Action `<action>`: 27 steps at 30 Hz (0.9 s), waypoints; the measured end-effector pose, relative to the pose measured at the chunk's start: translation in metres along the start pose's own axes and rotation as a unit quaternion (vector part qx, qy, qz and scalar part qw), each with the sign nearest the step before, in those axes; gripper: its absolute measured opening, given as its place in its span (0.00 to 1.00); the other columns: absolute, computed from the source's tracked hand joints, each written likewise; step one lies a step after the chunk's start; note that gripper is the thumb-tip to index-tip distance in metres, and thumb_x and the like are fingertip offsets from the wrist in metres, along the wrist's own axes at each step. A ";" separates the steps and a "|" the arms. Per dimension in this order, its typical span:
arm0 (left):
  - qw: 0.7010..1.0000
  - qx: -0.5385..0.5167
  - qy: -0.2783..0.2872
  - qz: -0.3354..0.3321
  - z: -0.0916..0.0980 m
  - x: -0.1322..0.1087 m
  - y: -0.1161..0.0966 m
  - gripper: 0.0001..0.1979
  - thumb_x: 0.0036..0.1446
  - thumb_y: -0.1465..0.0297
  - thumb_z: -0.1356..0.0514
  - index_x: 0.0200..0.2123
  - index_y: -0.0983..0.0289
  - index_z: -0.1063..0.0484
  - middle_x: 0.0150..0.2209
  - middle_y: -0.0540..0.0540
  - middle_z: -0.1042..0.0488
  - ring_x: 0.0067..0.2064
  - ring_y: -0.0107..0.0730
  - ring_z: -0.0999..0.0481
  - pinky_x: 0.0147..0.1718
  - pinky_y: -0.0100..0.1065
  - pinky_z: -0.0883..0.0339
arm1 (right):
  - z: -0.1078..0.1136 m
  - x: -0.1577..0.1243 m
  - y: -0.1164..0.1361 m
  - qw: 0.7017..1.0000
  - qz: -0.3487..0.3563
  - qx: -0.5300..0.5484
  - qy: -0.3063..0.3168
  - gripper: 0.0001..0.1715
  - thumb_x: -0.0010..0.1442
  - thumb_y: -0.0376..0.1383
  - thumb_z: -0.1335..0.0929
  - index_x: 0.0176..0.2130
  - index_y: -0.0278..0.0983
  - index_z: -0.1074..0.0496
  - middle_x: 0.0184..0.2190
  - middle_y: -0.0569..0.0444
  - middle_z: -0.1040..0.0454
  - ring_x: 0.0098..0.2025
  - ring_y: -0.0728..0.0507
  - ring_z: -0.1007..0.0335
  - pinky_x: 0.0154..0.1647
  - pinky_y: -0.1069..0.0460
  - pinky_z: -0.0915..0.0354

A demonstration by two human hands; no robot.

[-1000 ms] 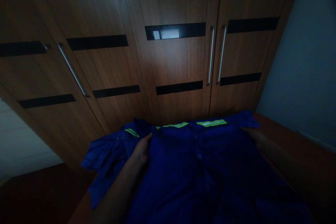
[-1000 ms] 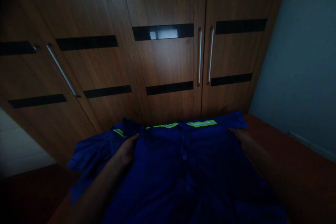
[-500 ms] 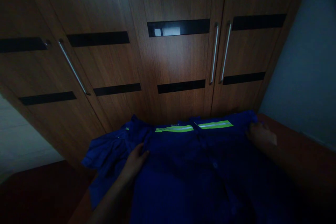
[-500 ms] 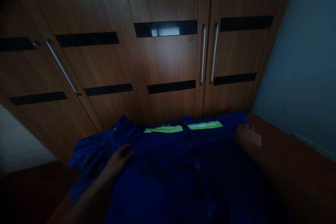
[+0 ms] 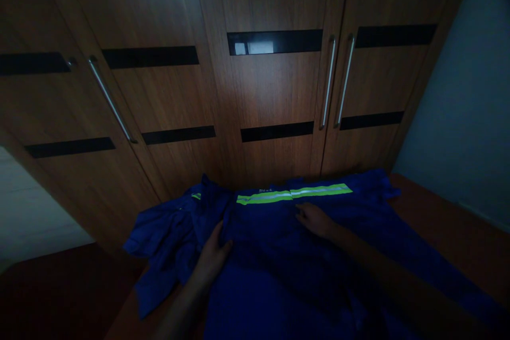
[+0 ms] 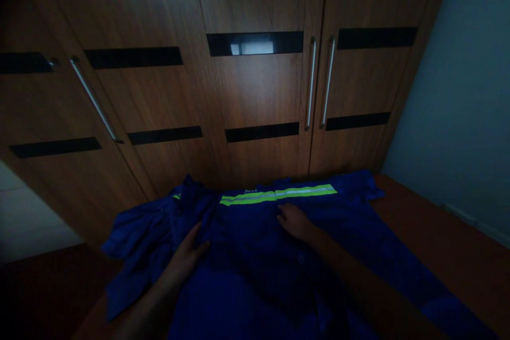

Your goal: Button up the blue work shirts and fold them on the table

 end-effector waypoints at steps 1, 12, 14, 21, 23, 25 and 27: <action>1.000 -0.023 0.003 0.012 -0.001 0.000 0.001 0.29 0.54 0.70 0.43 0.60 0.63 0.42 0.59 0.58 0.33 0.59 0.40 0.34 0.56 0.39 0.38 | 0.002 -0.007 0.001 1.000 0.010 0.008 0.002 0.19 0.60 0.38 0.38 0.47 0.33 0.28 0.40 0.44 0.25 0.44 0.41 0.30 0.48 0.48 0.38; 0.931 -0.291 0.092 0.198 0.000 -0.059 -0.018 0.24 0.57 0.61 0.43 0.56 0.58 0.37 0.50 0.58 0.24 0.48 0.42 0.23 0.48 0.41 0.29 | 0.029 -0.119 0.009 0.987 -0.068 0.144 -0.003 0.15 0.56 0.40 0.38 0.41 0.39 0.30 0.29 0.54 0.25 0.32 0.44 0.29 0.33 0.52 0.36; 0.920 -0.309 0.136 0.198 -0.002 -0.078 -0.016 0.26 0.53 0.59 0.39 0.55 0.58 0.34 0.49 0.58 0.24 0.48 0.45 0.23 0.47 0.43 0.29 | 0.021 -0.137 0.023 0.990 -0.087 0.114 0.017 0.20 0.54 0.38 0.36 0.47 0.40 0.32 0.26 0.55 0.26 0.29 0.44 0.29 0.30 0.52 0.37; 0.942 -0.266 0.147 0.145 -0.001 -0.109 -0.008 0.28 0.45 0.56 0.34 0.50 0.58 0.29 0.50 0.56 0.24 0.51 0.51 0.26 0.48 0.48 0.30 | -0.020 -0.166 0.072 1.000 -0.003 -0.003 0.002 0.23 0.54 0.32 0.38 0.49 0.43 0.29 0.46 0.47 0.27 0.45 0.39 0.29 0.45 0.46 0.34; 0.952 -0.252 0.117 0.129 0.004 -0.104 -0.011 0.26 0.47 0.56 0.35 0.50 0.58 0.29 0.49 0.55 0.24 0.50 0.49 0.25 0.48 0.46 0.29 | -0.025 -0.163 0.073 1.000 0.002 -0.003 -0.014 0.24 0.56 0.32 0.40 0.51 0.42 0.30 0.48 0.46 0.28 0.48 0.38 0.31 0.50 0.44 0.36; 0.959 -0.246 0.073 0.116 0.012 -0.096 -0.014 0.25 0.51 0.57 0.38 0.51 0.58 0.31 0.50 0.56 0.24 0.50 0.46 0.25 0.48 0.43 0.29 | -0.024 -0.155 0.072 0.999 -0.002 0.043 -0.014 0.21 0.57 0.33 0.39 0.49 0.41 0.29 0.45 0.46 0.28 0.47 0.39 0.31 0.51 0.44 0.36; 0.964 -0.235 0.026 0.125 0.018 -0.089 -0.012 0.23 0.55 0.60 0.42 0.53 0.59 0.34 0.50 0.57 0.24 0.50 0.44 0.24 0.48 0.42 0.30 | -0.018 -0.149 0.067 0.989 -0.007 0.149 0.010 0.19 0.57 0.36 0.37 0.49 0.41 0.30 0.45 0.48 0.28 0.47 0.41 0.31 0.49 0.46 0.35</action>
Point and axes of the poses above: each hand's wrist, its own x-axis towards the middle knuckle, its own z-axis out of the back of the hand, y = z × x, the point moved 5 cm from there along x, towards the middle knuckle
